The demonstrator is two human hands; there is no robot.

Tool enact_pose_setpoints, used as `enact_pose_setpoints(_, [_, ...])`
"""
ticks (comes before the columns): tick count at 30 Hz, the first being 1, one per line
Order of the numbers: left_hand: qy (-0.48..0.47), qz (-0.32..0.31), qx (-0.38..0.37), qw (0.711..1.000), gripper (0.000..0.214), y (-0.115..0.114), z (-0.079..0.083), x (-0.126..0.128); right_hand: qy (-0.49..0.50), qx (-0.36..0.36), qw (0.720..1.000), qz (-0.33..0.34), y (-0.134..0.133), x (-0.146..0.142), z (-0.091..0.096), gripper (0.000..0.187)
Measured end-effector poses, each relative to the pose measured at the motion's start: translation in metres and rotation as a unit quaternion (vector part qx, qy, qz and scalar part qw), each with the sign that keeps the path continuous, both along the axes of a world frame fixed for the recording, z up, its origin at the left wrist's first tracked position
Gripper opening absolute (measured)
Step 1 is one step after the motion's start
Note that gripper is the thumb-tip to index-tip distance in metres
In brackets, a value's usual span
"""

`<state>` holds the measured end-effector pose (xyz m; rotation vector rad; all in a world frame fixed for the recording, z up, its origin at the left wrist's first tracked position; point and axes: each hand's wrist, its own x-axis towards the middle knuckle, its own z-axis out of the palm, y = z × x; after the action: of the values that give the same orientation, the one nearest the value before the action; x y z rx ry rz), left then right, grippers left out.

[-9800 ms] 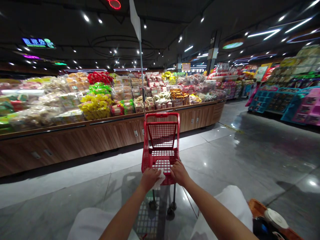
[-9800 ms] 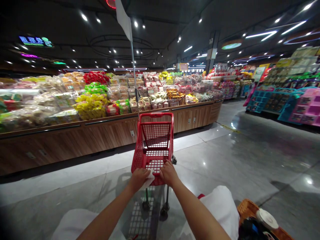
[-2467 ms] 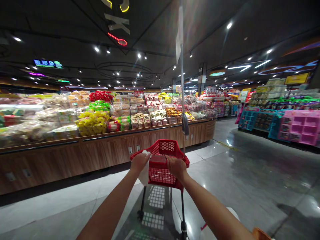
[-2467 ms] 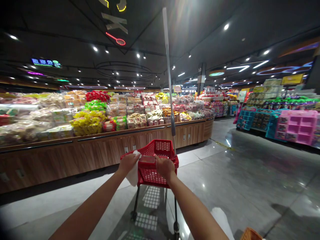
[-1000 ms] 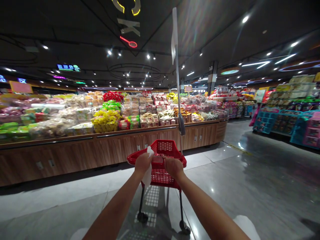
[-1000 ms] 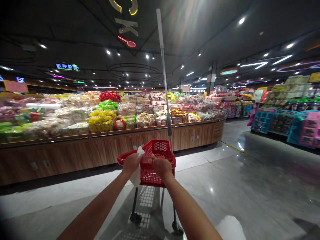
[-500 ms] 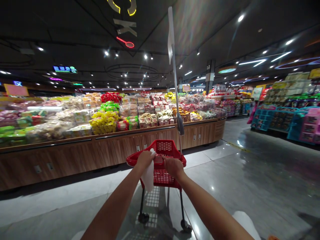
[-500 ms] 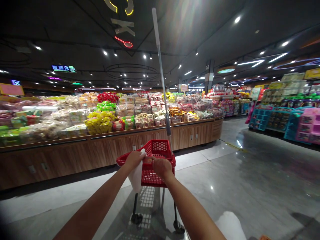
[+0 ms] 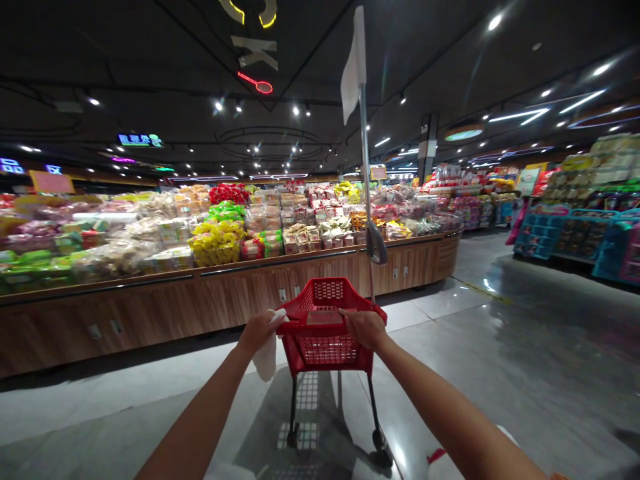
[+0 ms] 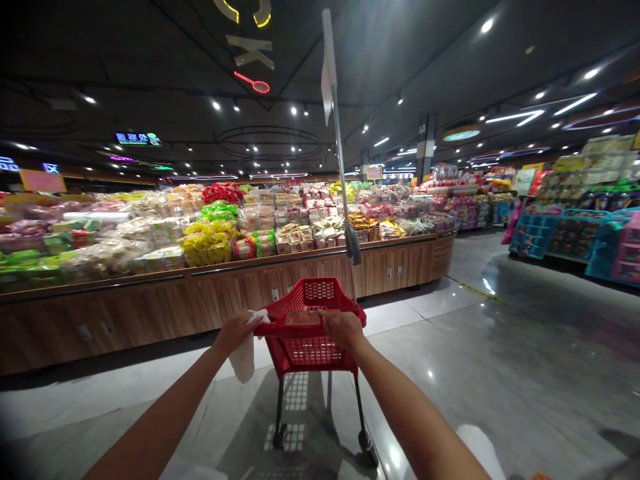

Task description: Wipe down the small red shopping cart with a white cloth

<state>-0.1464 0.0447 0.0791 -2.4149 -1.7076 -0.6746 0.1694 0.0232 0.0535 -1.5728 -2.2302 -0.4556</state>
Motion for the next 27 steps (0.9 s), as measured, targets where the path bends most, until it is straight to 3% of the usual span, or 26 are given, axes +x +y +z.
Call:
enact_pose_setpoints(4, [-0.031,-0.041,0.056,0.997,0.034,-0.013,-0.014,0.024,0.016,0.027,0.998,0.062,0.008,0.038,0.006,0.034])
enact_pose_setpoints(6, [-0.044,-0.051,0.096,0.993,0.030,-0.022,-0.023,0.046,0.040,0.066,0.993,0.089,0.007,0.043,0.010,0.032])
enact_pose_setpoints(10, [-0.102,-0.086,0.125,0.983,0.031,-0.044,-0.030,0.089,0.095,0.081,0.988,0.096,-0.012,0.006,0.012,0.029])
enact_pose_setpoints(14, [-0.187,-0.149,0.080,0.968,0.028,-0.055,-0.034,0.109,0.101,0.030,0.993,0.056,-0.033,-0.038,0.004,0.025])
enact_pose_setpoints(16, [-0.226,-0.169,0.060,0.957,0.026,-0.050,-0.041,0.108,0.131,0.020,0.990,0.039,-0.041,-0.041,-0.001,0.029])
enact_pose_setpoints(20, [-0.266,-0.148,0.044,0.952,0.032,-0.024,-0.059,0.101,0.181,0.043,0.982,0.036,-0.061,-0.035,-0.002,0.032])
enact_pose_setpoints(23, [-0.245,-0.155,0.024,0.957,0.038,-0.008,-0.065,0.106,0.135,0.020,0.990,0.016,-0.073,-0.049,0.004,0.027])
enact_pose_setpoints(27, [-0.226,-0.166,0.002,0.960,0.042,-0.002,-0.065,0.120,0.077,-0.007,0.993,-0.086,-0.067,-0.069,0.004,0.029])
